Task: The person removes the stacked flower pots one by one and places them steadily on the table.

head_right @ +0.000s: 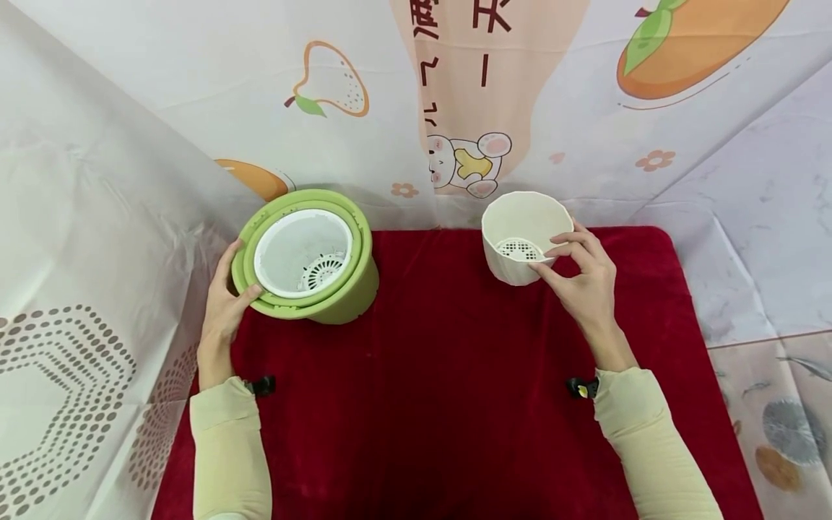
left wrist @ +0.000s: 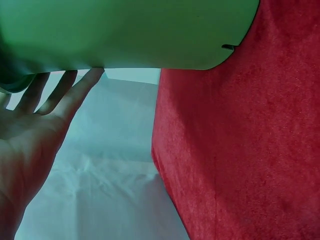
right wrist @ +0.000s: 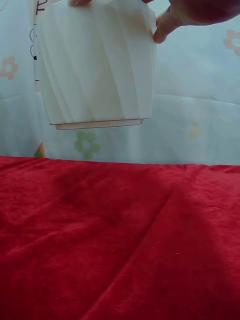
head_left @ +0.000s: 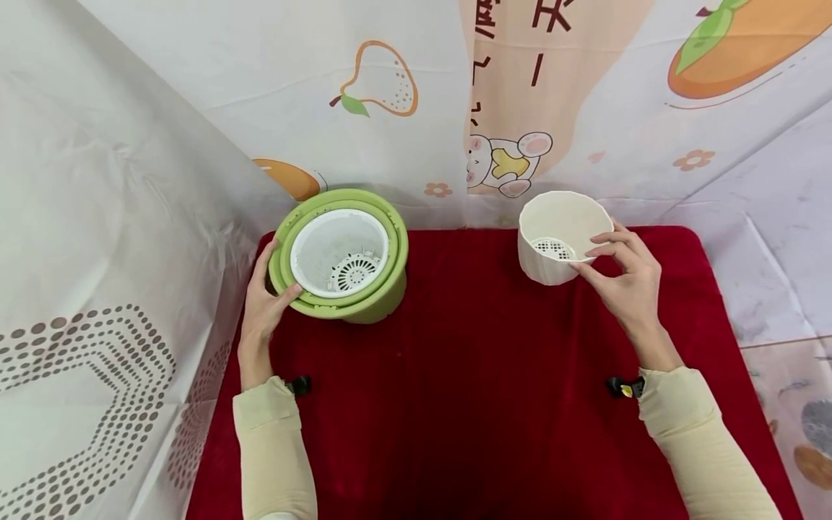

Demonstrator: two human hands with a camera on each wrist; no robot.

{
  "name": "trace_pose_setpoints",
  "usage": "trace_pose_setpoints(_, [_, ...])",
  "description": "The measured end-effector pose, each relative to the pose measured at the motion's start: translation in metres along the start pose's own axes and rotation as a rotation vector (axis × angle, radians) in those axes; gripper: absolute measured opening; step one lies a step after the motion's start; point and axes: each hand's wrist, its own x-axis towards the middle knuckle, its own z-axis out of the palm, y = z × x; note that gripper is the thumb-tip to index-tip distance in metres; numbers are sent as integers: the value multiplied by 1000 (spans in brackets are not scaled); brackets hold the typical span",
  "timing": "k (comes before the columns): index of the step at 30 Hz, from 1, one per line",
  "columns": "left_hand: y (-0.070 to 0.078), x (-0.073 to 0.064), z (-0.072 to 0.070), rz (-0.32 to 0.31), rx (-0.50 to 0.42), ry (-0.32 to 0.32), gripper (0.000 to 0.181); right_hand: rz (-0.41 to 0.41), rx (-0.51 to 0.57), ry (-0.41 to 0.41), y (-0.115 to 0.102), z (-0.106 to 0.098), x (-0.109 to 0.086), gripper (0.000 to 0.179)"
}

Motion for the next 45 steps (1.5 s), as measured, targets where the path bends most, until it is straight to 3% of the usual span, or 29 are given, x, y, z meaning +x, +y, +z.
trace_pose_setpoints(9, [3,-1,-2,0,30,-1,87,-11,-26,26,14,-7,1,25])
trace_pose_setpoints(15, [0,-2,-3,-20,-23,-37,90,17,-41,51,20,-12,-3,23])
trace_pose_setpoints(23, [-31,3,-10,-14,-73,-20,91,39,-54,69,29,-15,-11,23])
trace_pose_setpoints(27, [-37,3,-10,-27,-89,-10,88,54,-58,86,34,-17,-15,22])
trace_pose_setpoints(35, [-33,2,-5,-77,-114,-29,88,90,-90,106,46,-23,-25,23])
trace_pose_setpoints(45, [-32,1,-2,-44,-162,-31,85,192,-96,137,59,-29,-33,21])
